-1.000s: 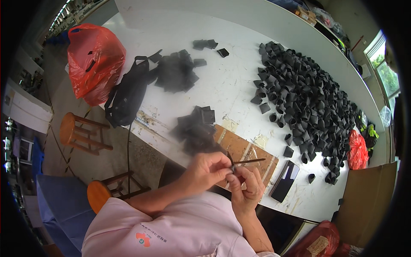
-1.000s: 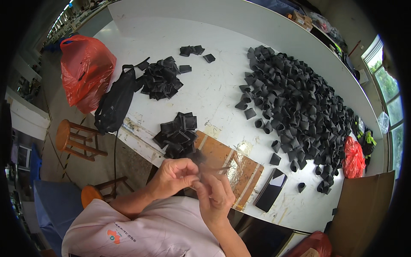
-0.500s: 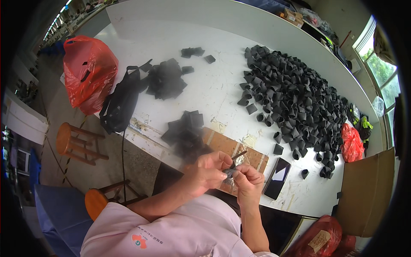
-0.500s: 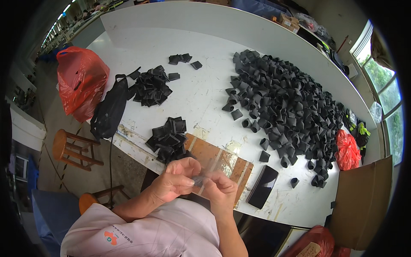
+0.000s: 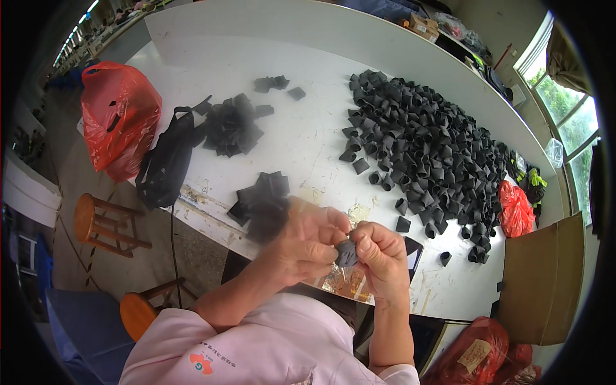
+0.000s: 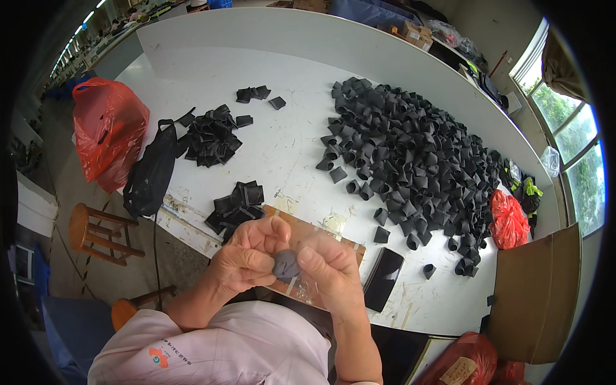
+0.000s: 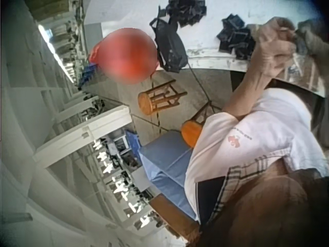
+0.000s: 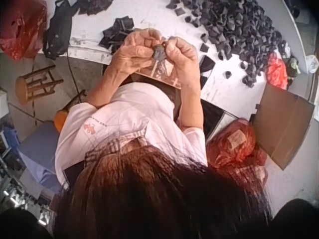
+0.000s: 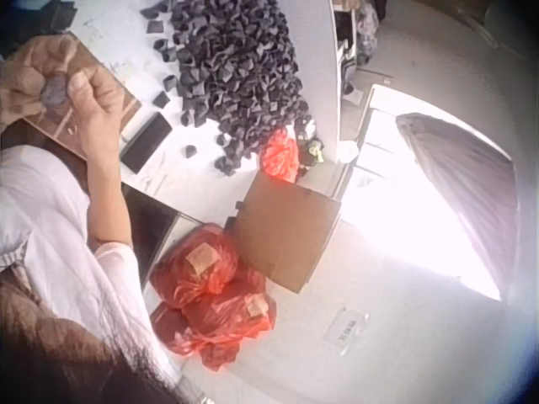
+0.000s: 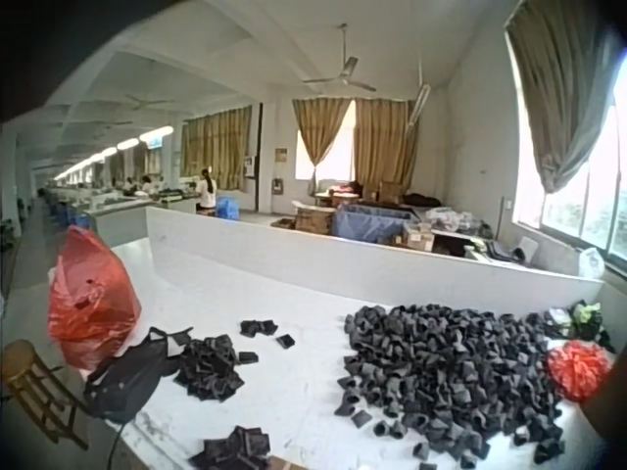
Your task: Assembling small foam components with metal rods and plastic sleeves at a factory workbench.
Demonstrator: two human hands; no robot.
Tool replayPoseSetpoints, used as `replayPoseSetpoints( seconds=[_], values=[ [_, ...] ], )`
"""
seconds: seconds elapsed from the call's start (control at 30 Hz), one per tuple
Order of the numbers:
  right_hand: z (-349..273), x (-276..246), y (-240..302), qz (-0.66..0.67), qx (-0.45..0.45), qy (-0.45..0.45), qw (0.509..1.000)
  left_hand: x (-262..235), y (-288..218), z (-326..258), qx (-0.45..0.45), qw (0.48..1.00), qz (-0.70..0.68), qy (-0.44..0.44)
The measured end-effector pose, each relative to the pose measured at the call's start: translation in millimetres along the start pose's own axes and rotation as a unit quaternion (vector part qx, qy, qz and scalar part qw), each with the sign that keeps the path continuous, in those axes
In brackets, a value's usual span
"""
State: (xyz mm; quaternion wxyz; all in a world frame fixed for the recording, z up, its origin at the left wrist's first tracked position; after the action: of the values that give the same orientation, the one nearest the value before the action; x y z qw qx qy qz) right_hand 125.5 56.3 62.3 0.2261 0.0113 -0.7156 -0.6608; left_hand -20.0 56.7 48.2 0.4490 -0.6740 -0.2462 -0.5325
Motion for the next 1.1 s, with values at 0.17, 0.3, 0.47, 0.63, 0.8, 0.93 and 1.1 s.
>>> replayPoseSetpoints(
  seconds=[0.17, 0.3, 0.47, 0.63, 0.8, 0.93, 1.1],
  values=[
    [15.9, -22.7, -39.1, -0.010, 0.092, -0.006, 0.996, -32.7, 12.9, 11.5, -0.040, 0.993, -0.079, -0.082],
    [7.2, -20.8, -48.5, 0.038, 0.077, -0.017, 0.996, -35.7, 17.1, 6.6, -0.048, 0.992, -0.034, -0.110],
    [13.8, -21.2, -32.0, -0.048, 0.090, -0.018, 0.995, -28.6, 16.3, 10.6, -0.063, 0.988, -0.088, -0.107],
    [13.9, -24.6, -51.3, 0.000, 0.078, -0.018, 0.997, -21.5, 18.5, 8.8, 0.056, 0.985, 0.066, -0.152],
    [15.6, -25.2, -48.1, -0.048, 0.057, -0.028, 0.997, -26.0, 17.7, 5.4, 0.056, 0.982, 0.118, -0.137],
    [11.2, -25.6, -39.8, -0.217, -0.021, -0.085, 0.972, -14.9, 16.5, 4.8, 0.268, 0.819, 0.492, -0.122],
    [-9.7, -19.8, -18.5, -0.383, -0.175, -0.187, 0.887, 4.7, 2.2, 10.1, 0.317, 0.700, 0.639, 0.017]
  ],
)
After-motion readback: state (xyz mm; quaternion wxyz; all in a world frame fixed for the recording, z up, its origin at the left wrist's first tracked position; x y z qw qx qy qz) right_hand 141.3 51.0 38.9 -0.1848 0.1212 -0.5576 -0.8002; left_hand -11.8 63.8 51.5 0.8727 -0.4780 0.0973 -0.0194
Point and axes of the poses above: each hand's wrist, its own z-axis towards the middle knuckle, its own x-axis out of the palm, y = z × x, the point moved 2 cm from there along z, towards the middle knuckle, and after that the axes turned 8 degrees about -z, right-handed, at the moved point
